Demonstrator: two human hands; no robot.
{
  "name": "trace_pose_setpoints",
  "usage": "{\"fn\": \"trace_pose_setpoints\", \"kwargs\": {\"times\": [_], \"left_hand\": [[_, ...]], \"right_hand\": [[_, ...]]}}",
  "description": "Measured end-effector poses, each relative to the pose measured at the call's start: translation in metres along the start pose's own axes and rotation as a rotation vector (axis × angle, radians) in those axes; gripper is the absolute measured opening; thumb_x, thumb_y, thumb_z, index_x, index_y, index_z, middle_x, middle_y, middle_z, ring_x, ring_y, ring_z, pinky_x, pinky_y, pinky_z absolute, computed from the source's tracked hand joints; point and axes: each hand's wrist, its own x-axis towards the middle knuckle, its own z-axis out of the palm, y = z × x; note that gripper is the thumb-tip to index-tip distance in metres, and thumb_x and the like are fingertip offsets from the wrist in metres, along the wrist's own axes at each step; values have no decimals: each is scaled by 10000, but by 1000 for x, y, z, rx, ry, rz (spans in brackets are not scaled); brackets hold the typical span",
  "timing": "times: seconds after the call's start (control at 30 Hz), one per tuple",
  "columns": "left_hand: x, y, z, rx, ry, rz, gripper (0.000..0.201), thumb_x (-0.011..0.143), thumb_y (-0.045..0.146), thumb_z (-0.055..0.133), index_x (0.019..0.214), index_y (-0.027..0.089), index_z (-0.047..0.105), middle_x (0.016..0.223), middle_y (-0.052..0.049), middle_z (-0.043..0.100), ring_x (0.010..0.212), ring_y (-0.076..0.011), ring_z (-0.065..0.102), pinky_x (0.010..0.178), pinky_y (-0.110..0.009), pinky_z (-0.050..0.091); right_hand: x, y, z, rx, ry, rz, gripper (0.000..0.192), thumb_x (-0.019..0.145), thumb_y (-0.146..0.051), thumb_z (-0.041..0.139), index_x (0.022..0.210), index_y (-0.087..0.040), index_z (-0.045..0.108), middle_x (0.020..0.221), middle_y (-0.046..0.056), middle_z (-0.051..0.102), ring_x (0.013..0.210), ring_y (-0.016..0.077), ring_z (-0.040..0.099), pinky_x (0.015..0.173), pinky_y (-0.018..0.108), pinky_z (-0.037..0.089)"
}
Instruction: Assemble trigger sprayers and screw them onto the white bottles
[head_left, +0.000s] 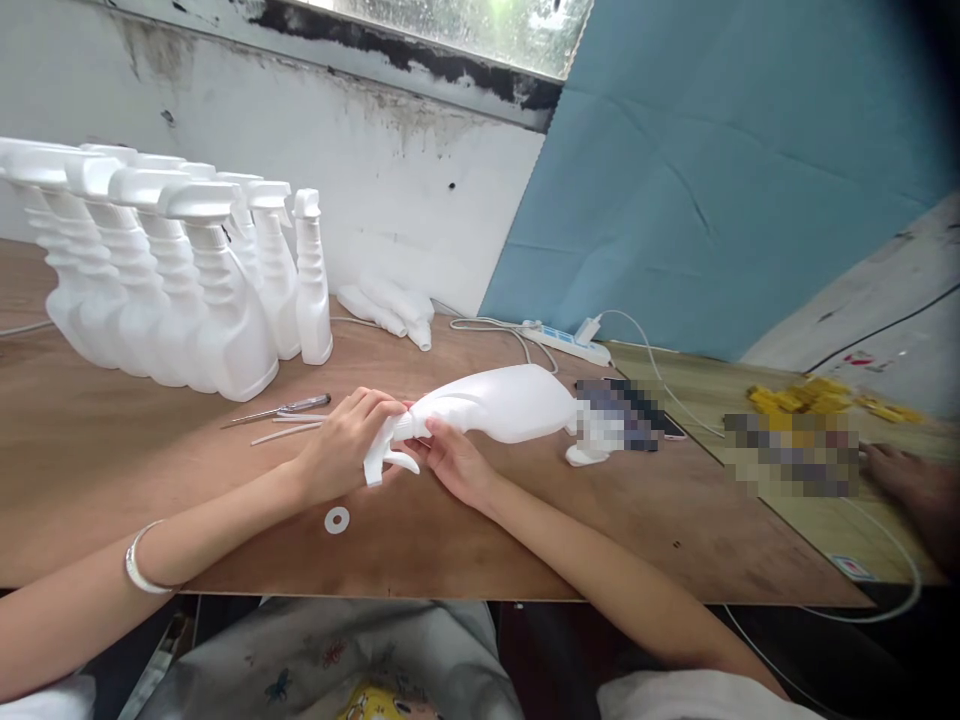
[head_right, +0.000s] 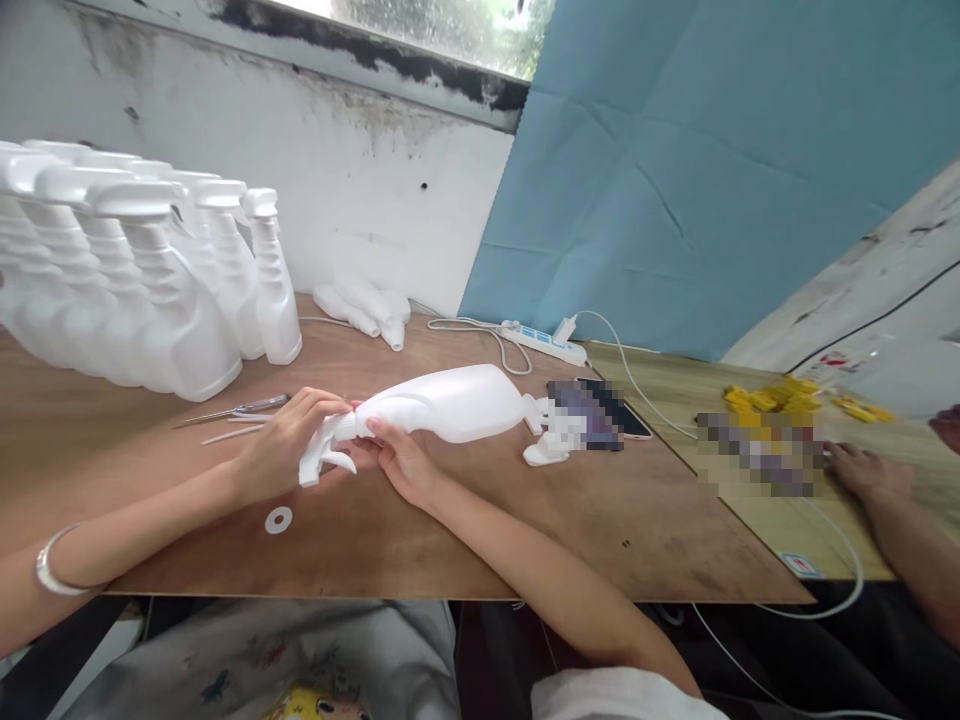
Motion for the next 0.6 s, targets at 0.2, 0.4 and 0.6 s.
{"fn": "trace_pose_setpoints", "kwargs": {"times": [0.2, 0.4, 0.6], "left_hand": [[5, 1, -5, -719, -174, -334, 722, 614, 234, 679, 1235, 226, 310, 1246, -112, 414, 1010, -237, 506, 827, -378, 441], [13, -6, -23, -1492, -407, -634, 743, 588, 384, 658, 1251, 169, 402, 1172, -134, 529, 1156, -334, 422, 878, -459, 418], [14, -8, -11, -1437, -206, -868, 501, 724, 442, 583, 1095, 107, 558, 1083, -135, 598, 976, -251, 571, 812, -334, 478]], "right_hand": [[3, -1, -1, -28, 105, -53, 207, 647, -266, 656, 844, -217, 618, 890, -18, 644, 819, 136, 564, 748, 262, 469], [3, -7, 2, -68, 127, -113, 242, 644, -259, 649, 879, -221, 607, 872, -17, 650, 801, 135, 572, 697, 246, 471], [0, -4, 4, -88, 101, -115, 320, 633, -224, 667, 945, -228, 598, 890, 1, 661, 858, 172, 588, 763, 307, 479]]}}
